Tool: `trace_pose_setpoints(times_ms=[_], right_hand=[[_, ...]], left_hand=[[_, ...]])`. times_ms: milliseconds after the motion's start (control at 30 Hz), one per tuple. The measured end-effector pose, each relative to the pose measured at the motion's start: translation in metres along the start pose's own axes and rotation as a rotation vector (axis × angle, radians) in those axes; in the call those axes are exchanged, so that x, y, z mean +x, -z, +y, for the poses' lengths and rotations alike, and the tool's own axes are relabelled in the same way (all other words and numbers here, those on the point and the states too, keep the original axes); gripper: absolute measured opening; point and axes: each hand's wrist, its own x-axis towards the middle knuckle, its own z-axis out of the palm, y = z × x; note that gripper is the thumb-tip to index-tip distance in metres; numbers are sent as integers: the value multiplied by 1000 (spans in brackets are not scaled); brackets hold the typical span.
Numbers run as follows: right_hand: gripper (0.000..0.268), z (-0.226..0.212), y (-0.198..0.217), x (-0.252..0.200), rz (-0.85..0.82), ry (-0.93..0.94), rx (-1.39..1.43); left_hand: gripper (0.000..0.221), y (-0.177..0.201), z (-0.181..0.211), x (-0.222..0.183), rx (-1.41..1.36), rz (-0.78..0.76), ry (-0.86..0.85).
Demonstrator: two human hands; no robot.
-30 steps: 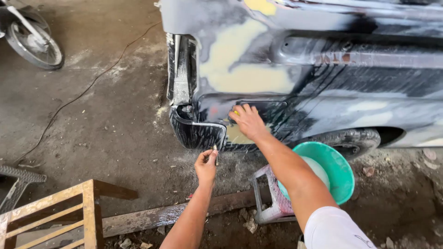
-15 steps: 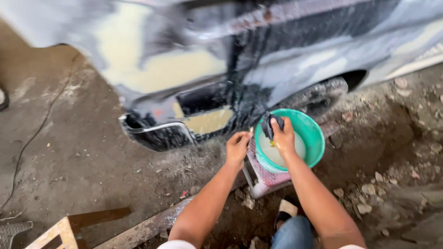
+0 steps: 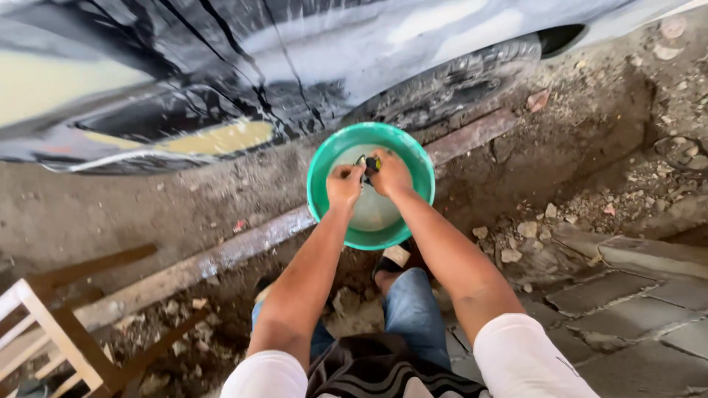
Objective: The person repeatedly dips a sponge into a green bucket of soapy water and scrubs the side panel of a car. The person uses both hands to scrub the surface, occasionally switching between a yellow sponge and a dark cloth.
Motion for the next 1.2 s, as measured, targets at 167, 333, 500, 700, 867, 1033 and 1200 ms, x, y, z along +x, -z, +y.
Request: trace_pose_setpoints(times_ms=[167, 333, 500, 700, 867, 1033, 1200], right_hand=[[41, 81, -68, 36, 143, 79, 16], [40, 83, -82, 57, -10, -58, -55], [47, 97, -110, 78, -232, -97, -352], [44, 126, -146, 82, -493, -317, -431], [45, 177, -166, 82, -469, -473, -188], [47, 166, -143, 55, -69, -470, 789], [51, 93, -56, 22, 104, -422, 1152]], left_hand=[[37, -17, -57, 58, 500, 63, -103], [51, -34, -106, 115, 847, 103, -31], [58, -38, -82, 114, 954, 59, 247], [44, -20, -145, 130, 1015, -9, 244], [29, -17, -170, 138, 1142, -109, 213], [47, -14, -110, 105, 723, 112, 275], [41, 3, -97, 74, -28, -9, 207]])
